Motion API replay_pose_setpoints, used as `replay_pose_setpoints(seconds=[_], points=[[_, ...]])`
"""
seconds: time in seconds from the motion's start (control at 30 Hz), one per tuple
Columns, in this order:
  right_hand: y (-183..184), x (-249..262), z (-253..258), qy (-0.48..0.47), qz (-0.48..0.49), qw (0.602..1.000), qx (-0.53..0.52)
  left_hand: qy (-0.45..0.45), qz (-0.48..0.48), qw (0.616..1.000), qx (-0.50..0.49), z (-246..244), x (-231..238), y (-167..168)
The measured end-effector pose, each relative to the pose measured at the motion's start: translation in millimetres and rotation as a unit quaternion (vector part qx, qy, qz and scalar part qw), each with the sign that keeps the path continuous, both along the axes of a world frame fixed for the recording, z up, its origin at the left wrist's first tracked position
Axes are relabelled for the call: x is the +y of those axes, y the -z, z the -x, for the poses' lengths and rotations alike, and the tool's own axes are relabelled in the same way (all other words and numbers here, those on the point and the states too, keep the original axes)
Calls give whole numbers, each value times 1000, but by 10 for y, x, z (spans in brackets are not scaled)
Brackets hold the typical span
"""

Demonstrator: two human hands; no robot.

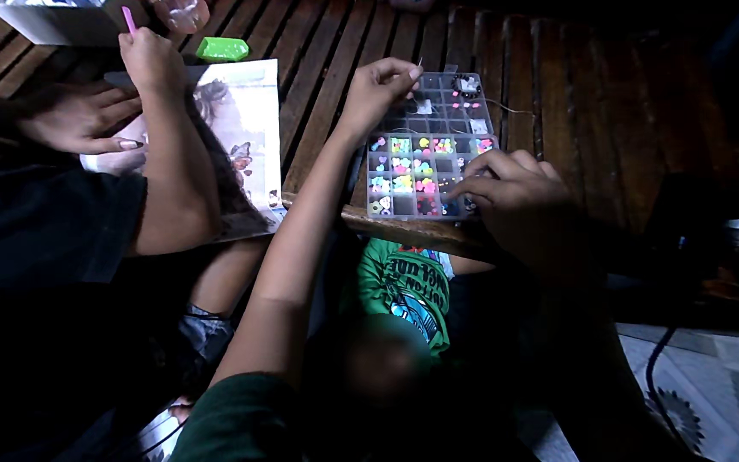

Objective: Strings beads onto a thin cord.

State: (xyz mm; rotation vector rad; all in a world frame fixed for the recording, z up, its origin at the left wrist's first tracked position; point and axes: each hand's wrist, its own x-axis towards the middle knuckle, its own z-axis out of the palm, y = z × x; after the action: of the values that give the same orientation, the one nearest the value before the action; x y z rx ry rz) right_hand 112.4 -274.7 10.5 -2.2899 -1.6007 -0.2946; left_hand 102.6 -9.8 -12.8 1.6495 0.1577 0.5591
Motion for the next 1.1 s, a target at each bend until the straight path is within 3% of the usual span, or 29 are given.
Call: replay_pose_setpoints(seconds=[0.17, 0.27, 0.4, 0.63, 1.1], points=[[5, -56, -12, -17, 42, 999, 24, -5, -4, 1000, 9, 4, -7, -18], [570, -80, -262, -33, -67, 995, -70, -7, -4, 1000, 5, -15, 2, 8], [14, -24, -6, 14, 41, 999, 14, -4, -8, 1000, 5, -1, -6, -2], [40, -22, -20, -6, 21, 1000, 5, -3, -7, 1000, 8, 4, -10, -12], [-88, 137, -86, -27, 154, 987, 35, -2, -4, 1000, 10, -1, -5, -7]])
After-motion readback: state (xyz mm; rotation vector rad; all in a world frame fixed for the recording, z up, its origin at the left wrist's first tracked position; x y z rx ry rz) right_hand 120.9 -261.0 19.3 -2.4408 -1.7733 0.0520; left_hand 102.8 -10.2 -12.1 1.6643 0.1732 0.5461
